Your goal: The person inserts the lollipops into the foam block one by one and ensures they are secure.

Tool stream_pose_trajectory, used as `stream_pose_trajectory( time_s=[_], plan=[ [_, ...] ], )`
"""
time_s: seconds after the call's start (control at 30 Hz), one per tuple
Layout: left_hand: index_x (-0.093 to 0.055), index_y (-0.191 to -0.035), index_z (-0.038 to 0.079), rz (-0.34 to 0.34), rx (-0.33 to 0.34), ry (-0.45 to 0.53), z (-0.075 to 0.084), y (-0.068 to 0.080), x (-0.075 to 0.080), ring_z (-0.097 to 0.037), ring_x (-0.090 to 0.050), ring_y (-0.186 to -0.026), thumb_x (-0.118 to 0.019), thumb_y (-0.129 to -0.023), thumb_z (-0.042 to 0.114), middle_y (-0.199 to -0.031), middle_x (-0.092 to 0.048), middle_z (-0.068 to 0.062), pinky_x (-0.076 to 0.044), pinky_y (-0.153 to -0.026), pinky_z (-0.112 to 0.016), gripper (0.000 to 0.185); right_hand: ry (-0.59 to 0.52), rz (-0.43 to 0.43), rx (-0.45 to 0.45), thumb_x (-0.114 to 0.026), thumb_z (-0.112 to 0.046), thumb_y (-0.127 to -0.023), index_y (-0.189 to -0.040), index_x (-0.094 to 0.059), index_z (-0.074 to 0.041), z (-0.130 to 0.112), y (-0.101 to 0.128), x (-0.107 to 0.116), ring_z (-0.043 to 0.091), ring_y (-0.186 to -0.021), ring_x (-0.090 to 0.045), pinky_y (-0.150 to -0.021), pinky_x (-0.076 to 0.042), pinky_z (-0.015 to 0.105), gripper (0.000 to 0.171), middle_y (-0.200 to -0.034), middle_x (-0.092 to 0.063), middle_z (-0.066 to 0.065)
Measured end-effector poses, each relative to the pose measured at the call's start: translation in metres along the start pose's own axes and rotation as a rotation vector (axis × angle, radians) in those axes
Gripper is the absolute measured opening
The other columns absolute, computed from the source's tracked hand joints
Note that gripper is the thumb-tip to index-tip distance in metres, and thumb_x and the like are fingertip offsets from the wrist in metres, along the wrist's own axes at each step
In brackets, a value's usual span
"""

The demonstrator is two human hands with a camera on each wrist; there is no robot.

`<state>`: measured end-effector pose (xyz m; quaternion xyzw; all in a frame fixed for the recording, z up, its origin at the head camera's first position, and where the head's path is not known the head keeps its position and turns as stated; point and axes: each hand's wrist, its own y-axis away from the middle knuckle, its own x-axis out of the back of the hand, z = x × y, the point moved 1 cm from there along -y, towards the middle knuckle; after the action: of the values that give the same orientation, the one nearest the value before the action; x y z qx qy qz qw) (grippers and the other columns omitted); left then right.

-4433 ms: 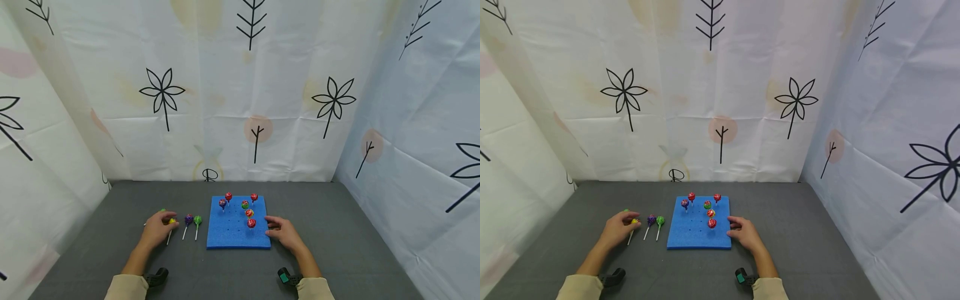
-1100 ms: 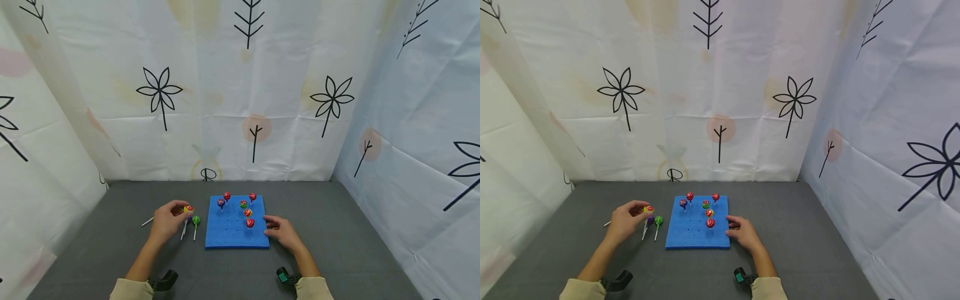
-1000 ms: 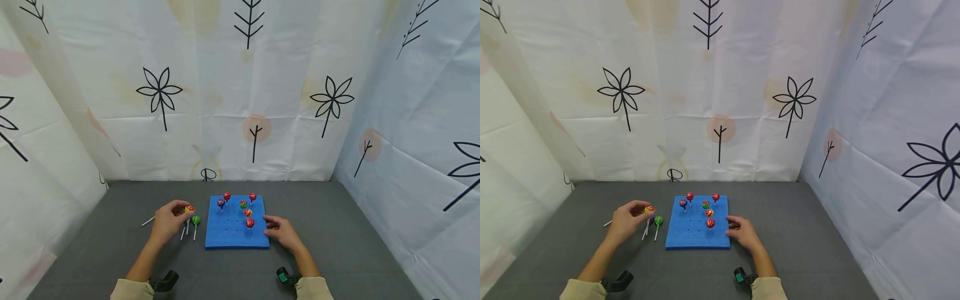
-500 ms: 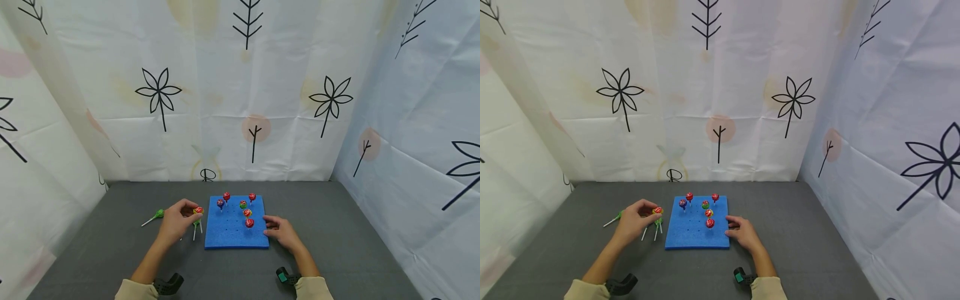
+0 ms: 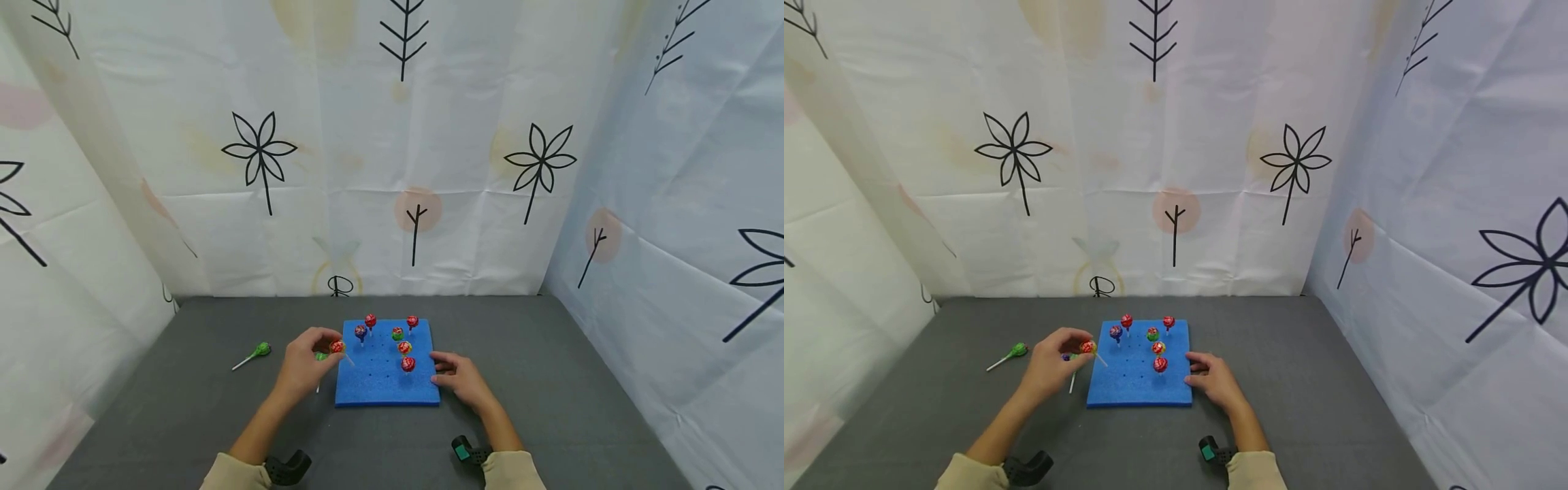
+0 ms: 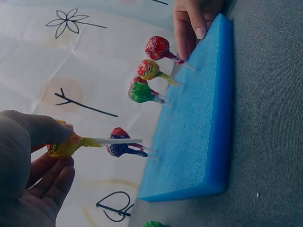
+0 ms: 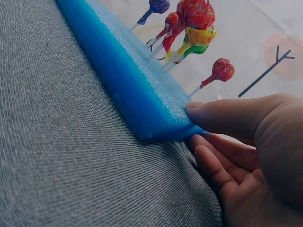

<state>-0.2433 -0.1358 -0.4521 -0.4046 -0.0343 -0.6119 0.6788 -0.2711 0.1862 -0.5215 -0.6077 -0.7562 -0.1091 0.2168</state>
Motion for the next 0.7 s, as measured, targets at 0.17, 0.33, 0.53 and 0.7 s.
stream_pose_trajectory(
  time_s=[0.17, 0.33, 0.53, 0.7],
  plan=[
    [-0.067, -0.099, 0.008, 0.014, -0.065, -0.005, 0.001, -0.001, -0.007, -0.013, -0.060, -0.082, -0.081, -0.077, 0.001, -0.093, -0.062, 0.000, -0.056, -0.073, -0.040, 0.027, -0.025, 0.014, -0.013, -0.072, -0.003, -0.086, -0.128, -0.060, 0.004, -0.003, 0.000, -0.001, 0.031, -0.103, -0.060, -0.087, -0.051, 0.044, 0.044, -0.117, -0.062, 0.017],
    [-0.067, -0.097, 0.009, 0.027, -0.120, -0.028, 0.002, -0.003, -0.016, -0.012, -0.060, -0.083, -0.083, -0.074, -0.001, -0.092, -0.060, 0.000, -0.056, -0.073, -0.039, 0.029, -0.030, 0.011, -0.006, -0.071, 0.001, -0.086, -0.127, -0.059, 0.007, -0.016, 0.004, 0.000, 0.036, -0.104, -0.060, -0.087, -0.050, 0.048, 0.043, -0.116, -0.062, 0.021],
    [-0.068, -0.093, 0.009, 0.038, -0.214, -0.140, 0.008, -0.006, -0.030, -0.015, -0.060, -0.081, -0.085, -0.073, 0.001, -0.091, -0.060, 0.000, -0.055, -0.071, -0.033, 0.027, -0.015, 0.010, 0.004, -0.074, -0.003, -0.084, -0.127, -0.060, 0.003, 0.000, -0.002, 0.000, 0.030, -0.102, -0.062, -0.085, -0.051, 0.042, 0.046, -0.114, -0.064, 0.016],
    [-0.069, -0.094, 0.014, 0.038, -0.226, -0.255, 0.007, -0.009, -0.040, -0.014, -0.057, -0.084, -0.086, -0.073, 0.008, -0.092, -0.063, 0.002, -0.054, -0.072, -0.032, 0.027, -0.014, 0.010, 0.004, -0.074, -0.004, -0.084, -0.127, -0.060, 0.003, 0.000, -0.001, 0.000, 0.030, -0.102, -0.062, -0.086, -0.051, 0.043, 0.045, -0.114, -0.064, 0.016]
  ],
)
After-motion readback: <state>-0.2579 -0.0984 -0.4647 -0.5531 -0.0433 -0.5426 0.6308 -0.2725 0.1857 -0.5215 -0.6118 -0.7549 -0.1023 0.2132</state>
